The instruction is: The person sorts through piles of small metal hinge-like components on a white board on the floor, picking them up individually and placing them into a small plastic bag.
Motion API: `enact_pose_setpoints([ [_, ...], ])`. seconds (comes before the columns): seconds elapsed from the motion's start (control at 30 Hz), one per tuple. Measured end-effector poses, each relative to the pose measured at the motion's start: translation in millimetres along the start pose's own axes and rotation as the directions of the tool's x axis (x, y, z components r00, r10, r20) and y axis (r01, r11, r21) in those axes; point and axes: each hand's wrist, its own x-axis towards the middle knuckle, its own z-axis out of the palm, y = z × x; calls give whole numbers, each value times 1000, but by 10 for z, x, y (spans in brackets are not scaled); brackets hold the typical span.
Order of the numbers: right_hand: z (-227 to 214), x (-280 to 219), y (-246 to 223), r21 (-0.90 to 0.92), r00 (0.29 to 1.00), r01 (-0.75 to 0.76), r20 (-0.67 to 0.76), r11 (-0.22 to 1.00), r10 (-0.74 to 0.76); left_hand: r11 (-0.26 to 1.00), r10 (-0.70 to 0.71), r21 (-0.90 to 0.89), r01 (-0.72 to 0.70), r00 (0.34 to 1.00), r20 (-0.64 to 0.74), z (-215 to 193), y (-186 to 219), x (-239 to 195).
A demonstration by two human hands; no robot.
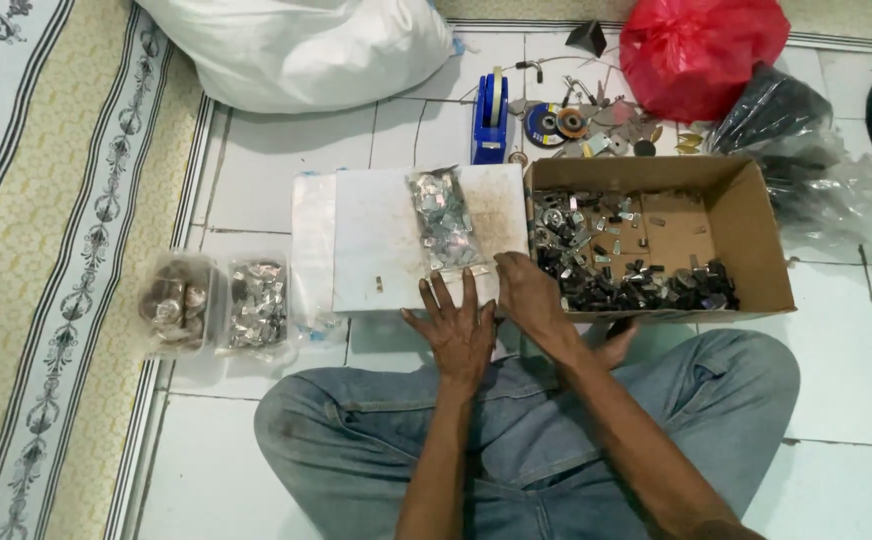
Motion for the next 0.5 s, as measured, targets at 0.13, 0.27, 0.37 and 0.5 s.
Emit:
enact_pose_setpoints([
  [0.13, 152, 831, 557, 17, 997, -55, -46, 998, 55, 997, -20, -70, 20, 1000, -2, -42, 8, 29],
  [0.27, 293, 1741, 1062, 58, 979, -201, 26, 978, 200, 999, -20, -37, 21, 1000, 2, 41, 5, 2],
  [0.37, 591, 2193, 1410, 229, 949, -312, 118, 922, 292, 998, -31, -53, 33, 999, 26, 26, 9, 4],
  [0.5, 1227, 2582, 1989, 199, 886, -447, 231, 872, 401, 1000, -17, 12, 17, 1000, 10, 10, 12, 59],
])
